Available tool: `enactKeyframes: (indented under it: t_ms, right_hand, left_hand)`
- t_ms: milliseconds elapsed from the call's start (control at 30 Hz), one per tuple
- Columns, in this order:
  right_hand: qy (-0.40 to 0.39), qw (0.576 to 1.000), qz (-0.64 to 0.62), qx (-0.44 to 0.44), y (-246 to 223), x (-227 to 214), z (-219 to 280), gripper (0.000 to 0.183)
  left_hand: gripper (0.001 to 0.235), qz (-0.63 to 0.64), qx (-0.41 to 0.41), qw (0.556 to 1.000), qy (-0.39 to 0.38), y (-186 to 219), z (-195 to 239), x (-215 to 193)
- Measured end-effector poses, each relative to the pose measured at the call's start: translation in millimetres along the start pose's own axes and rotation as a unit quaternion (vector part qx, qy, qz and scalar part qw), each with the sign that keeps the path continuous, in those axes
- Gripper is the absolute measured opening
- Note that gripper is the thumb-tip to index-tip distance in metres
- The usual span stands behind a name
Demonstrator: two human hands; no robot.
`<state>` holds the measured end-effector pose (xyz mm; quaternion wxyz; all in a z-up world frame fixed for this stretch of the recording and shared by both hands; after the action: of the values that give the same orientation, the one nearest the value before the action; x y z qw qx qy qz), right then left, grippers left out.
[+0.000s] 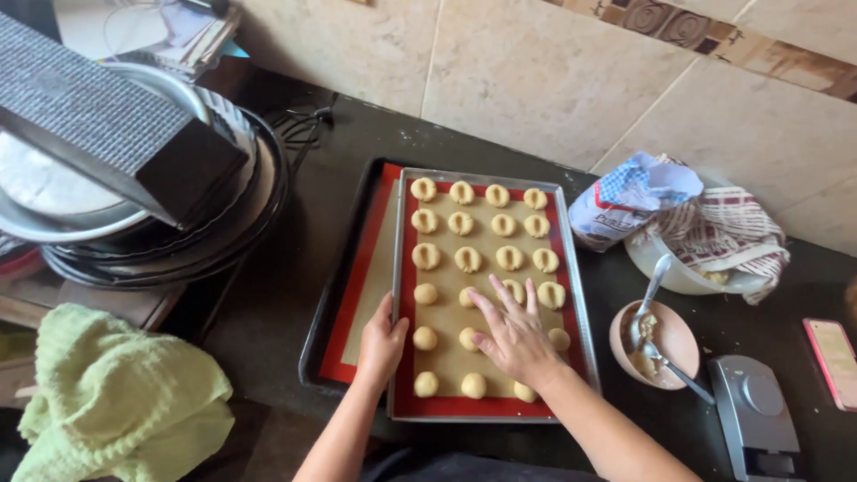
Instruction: The person presses indentations into rows of cookie dough balls on a baking sheet using their thumbs. They then use a spoon to scoop a white filling from a bowl and place it into each indentation on the cookies.
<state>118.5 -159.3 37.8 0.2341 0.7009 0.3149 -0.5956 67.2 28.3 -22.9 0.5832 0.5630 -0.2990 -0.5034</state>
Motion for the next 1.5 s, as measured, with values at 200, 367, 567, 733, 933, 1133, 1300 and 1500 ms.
enactKeyframes:
  t_ms: [200, 367, 567, 733, 933, 1133, 1300, 1500]
  right_hand:
    - [-0.022, 0.999, 0.041, -0.001, -11, 5, 3, 0.069]
    - [-0.047, 0.997, 0.065, 0.015, -11, 14, -1, 0.069]
    - [-0.077, 0.995, 0.027, 0.06, 0, 27, -6, 0.065]
    - [-0.08, 0.984, -0.086, 0.131, 9, 25, -23, 0.056]
    - [0.005, 0.996, -0.093, 0.011, -52, 8, -39, 0.055]
    - [-0.003, 1.0, -0.018, -0.025, -63, 21, -42, 0.064]
    - [-0.022, 0.999, -0.013, -0.036, -58, 33, -44, 0.064]
    - [-0.026, 0.986, -0.164, -0.001, -51, -14, -33, 0.055]
  left_hand:
    - [0.057, 0.009, -0.01, 1.0, -0.008, -13, -4, 1]
    - [0.057, 0.001, -0.015, 1.0, -0.015, -10, -2, -1]
    - [0.057, -0.005, -0.018, 0.999, -0.028, -11, -4, 0]
    - [0.058, -0.002, -0.011, 1.0, -0.026, -14, -5, 0]
    - [0.056, 0.004, -0.003, 1.0, -0.019, -23, -7, 3]
    - [0.058, -0.007, 0.017, 0.999, -0.026, -24, -9, 5]
    - [0.058, -0.016, 0.022, 0.999, -0.03, -33, -13, 8]
    - [0.057, 0.0, 0.007, 1.0, -0.031, -31, -10, 6]
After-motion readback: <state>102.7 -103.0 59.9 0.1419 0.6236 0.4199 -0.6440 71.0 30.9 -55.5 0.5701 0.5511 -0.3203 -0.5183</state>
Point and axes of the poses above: each hand's wrist, its own z-axis away from the middle knuckle, its own x-axis out of the palm, y = z × x, the point moved 8 cm from there along -z, towards the middle knuckle, and after that the axes turned 8 degrees about x, right-handed, at the moved point
